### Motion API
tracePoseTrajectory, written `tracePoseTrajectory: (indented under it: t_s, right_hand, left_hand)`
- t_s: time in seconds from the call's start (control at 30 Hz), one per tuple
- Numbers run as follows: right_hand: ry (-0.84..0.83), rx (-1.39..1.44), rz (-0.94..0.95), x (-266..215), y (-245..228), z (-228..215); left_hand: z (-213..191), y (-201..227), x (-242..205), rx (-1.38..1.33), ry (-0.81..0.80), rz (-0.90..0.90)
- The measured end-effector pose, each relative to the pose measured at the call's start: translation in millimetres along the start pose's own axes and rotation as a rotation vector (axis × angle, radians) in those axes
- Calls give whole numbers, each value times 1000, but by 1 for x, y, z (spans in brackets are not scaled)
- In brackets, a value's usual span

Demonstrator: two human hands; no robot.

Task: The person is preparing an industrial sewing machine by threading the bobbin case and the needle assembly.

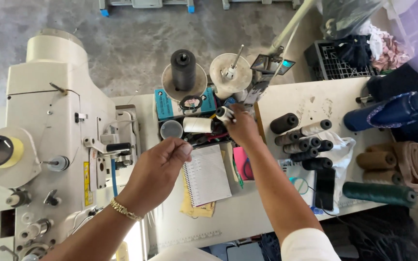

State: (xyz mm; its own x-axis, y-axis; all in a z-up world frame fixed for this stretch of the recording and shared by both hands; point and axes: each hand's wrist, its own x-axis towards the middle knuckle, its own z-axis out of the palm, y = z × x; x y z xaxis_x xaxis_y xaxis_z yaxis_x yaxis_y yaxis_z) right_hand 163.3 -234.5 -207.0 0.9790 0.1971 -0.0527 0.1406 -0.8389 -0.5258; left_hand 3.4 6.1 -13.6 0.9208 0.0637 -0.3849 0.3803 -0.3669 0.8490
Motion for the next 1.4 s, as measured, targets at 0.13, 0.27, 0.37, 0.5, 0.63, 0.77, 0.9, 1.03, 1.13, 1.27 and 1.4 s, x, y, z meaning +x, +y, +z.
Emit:
tracePoseTrajectory:
  t_s: [0.13,0.27,0.37,0.5,0.63,0.77,0.9,1.03,1.13,1.27,1.4]
  right_hand:
    - [-144,-22,-11,7,-24,1]
    - [-130,-69,13,17,-16,9]
    - [-50,120,82,13,-12,-6]
    - [86,733,204,-17,-15,-36]
    - [29,1416,22,-59,-19,-42]
    - [-45,1680,-129,-97,-55,-69]
    - [-79,1726,-224,-116,-81,-93]
    - [-2,1783,-150,-115,-62,-76]
    - [35,1804,-134,-120,-69,-81]
    - [132,1753,-81,-124,-71,-78]
    - [217,1682,-58,-122,-66,-65]
  left_hand:
    - [5,-2,1,0,32,53]
    - [6,-6,4,10,57,37]
    - [4,0,2,20,74,27]
    - [6,5,1,15,73,13]
    - [16,6,5,-47,56,24]
    - [23,11,1,-79,27,12]
    - [25,16,-5,-90,19,32]
    - [29,16,-11,-115,2,20]
    - [37,3,-12,-49,16,60]
    - [48,-5,-15,339,237,594]
    - [58,-8,-7,431,282,691]
